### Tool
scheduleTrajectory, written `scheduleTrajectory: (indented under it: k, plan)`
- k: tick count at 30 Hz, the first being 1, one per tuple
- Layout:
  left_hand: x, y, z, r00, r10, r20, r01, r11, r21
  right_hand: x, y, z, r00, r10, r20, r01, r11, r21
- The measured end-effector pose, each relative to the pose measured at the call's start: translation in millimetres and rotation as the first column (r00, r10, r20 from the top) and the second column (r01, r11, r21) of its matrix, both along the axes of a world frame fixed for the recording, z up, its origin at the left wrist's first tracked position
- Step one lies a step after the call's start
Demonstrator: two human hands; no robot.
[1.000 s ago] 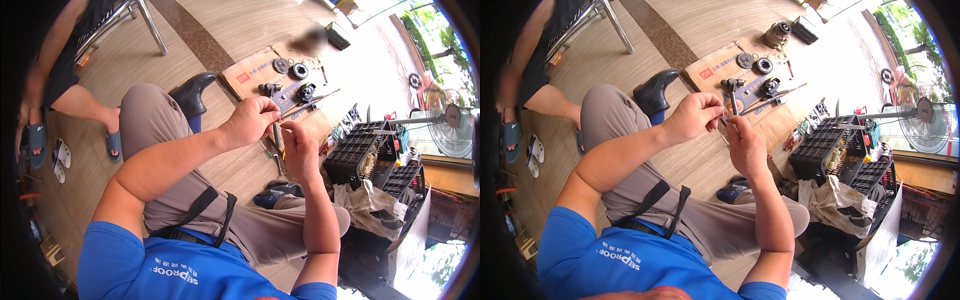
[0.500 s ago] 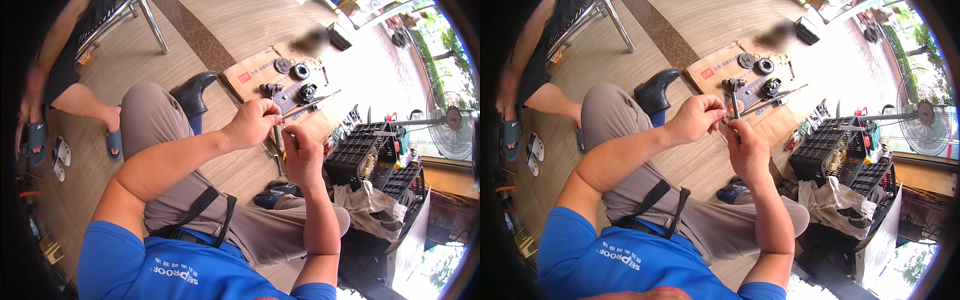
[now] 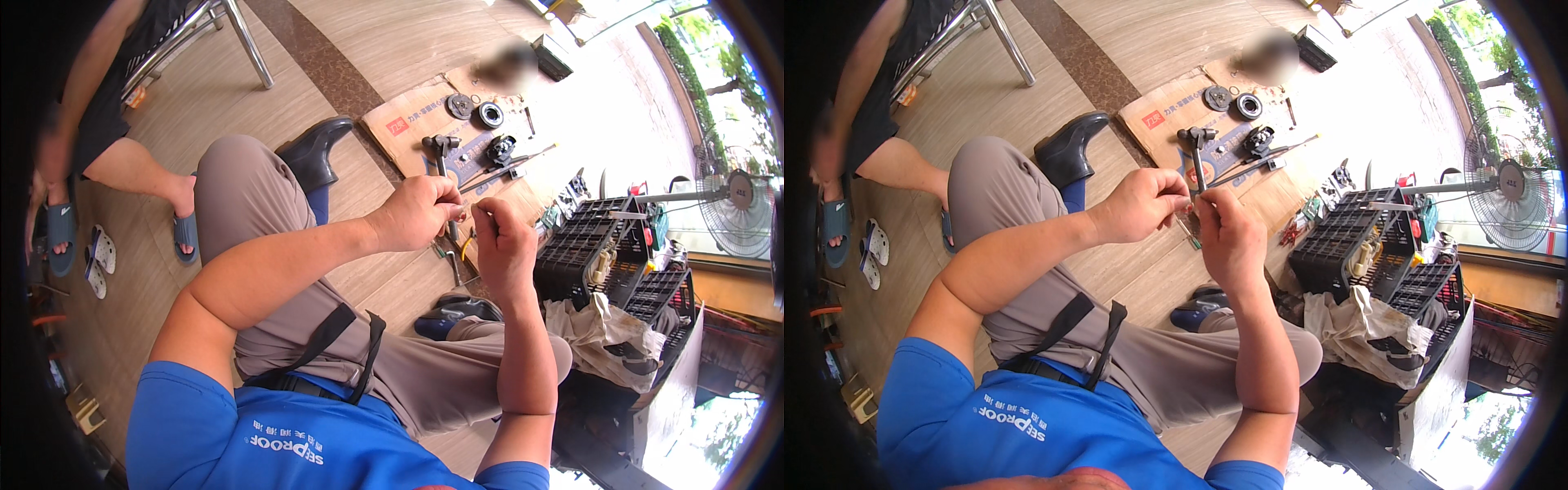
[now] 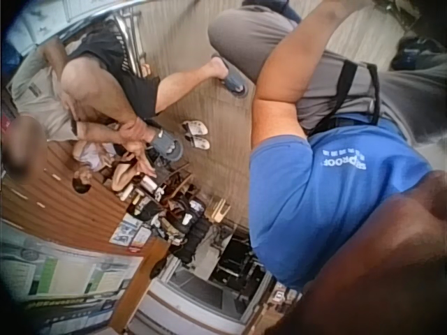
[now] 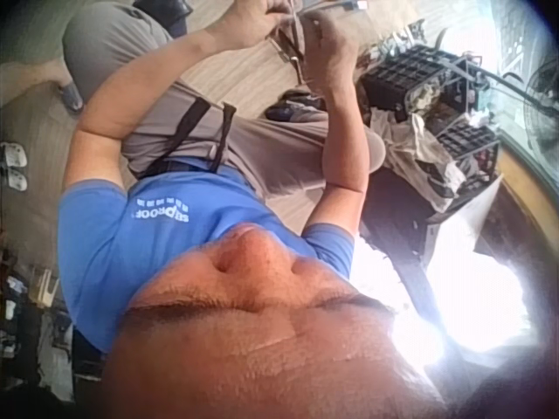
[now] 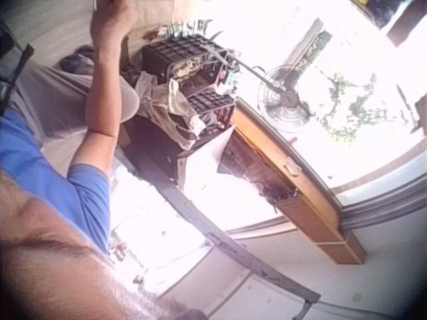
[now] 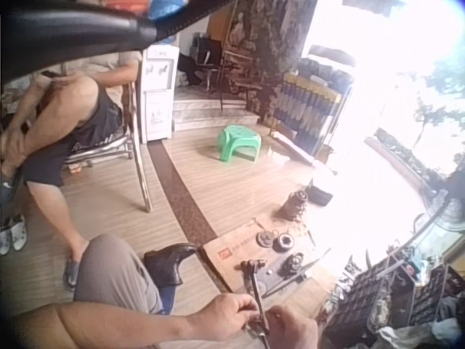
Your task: The person threads a metal rod through a small component and then manipulates a small spring and other hardware pieces to assemble them on the rod by hand.
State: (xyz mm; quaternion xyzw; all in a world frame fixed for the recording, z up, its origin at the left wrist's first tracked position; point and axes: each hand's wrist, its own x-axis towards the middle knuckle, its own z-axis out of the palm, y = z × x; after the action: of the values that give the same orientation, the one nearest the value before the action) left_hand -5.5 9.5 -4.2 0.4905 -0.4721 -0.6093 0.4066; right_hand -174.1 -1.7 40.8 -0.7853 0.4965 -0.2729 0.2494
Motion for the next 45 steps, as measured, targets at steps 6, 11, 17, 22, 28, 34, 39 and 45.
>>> scheduleTrajectory:
  k: [6,11,17,22,28,34,39,45]
  plan:
    - [0.2,0.8,1.8,0.999,-0.032,0.008,0.032,0.999,0.003,-0.6,-3.5,-2.1,1.0,-0.025,-0.008,0.025,1.0,0.018]
    - [1.0,1.9,6.1,0.998,-0.03,-0.054,0.03,0.999,0.014,-2.0,-9.6,-7.9,0.997,-0.056,0.054,0.052,0.996,0.074]
    - [8.2,-3.5,4.1,0.991,0.025,-0.135,-0.022,0.999,0.024,-19.5,-28.7,-45.2,0.945,-0.116,0.306,-0.03,0.901,0.433]
    - [9.3,-3.7,7.1,0.99,0.094,-0.102,-0.094,0.996,0.005,-18.6,-26.9,-45.3,0.976,-0.165,0.143,0.05,0.807,0.588]
    - [8.6,-3.6,9.8,0.994,0.104,-0.034,-0.104,0.995,0.01,0.4,-2.9,-22.1,0.788,-0.18,0.588,-0.209,0.821,0.531]
    - [8.9,-4.4,3.2,0.988,0.144,-0.054,-0.143,0.99,0.019,3.9,-2.1,-34.1,0.789,-0.254,0.56,-0.247,0.702,0.667]
    - [8.2,-4.8,2.8,0.99,0.137,-0.043,-0.136,0.99,0.022,3.9,0.8,-35.3,0.876,-0.188,0.444,-0.105,0.824,0.557]
    - [7.0,-4.1,6.7,0.993,0.12,0.02,-0.12,0.993,-0.006,3.9,1.3,-24.5,0.955,-0.111,0.275,-0.012,0.912,0.411]
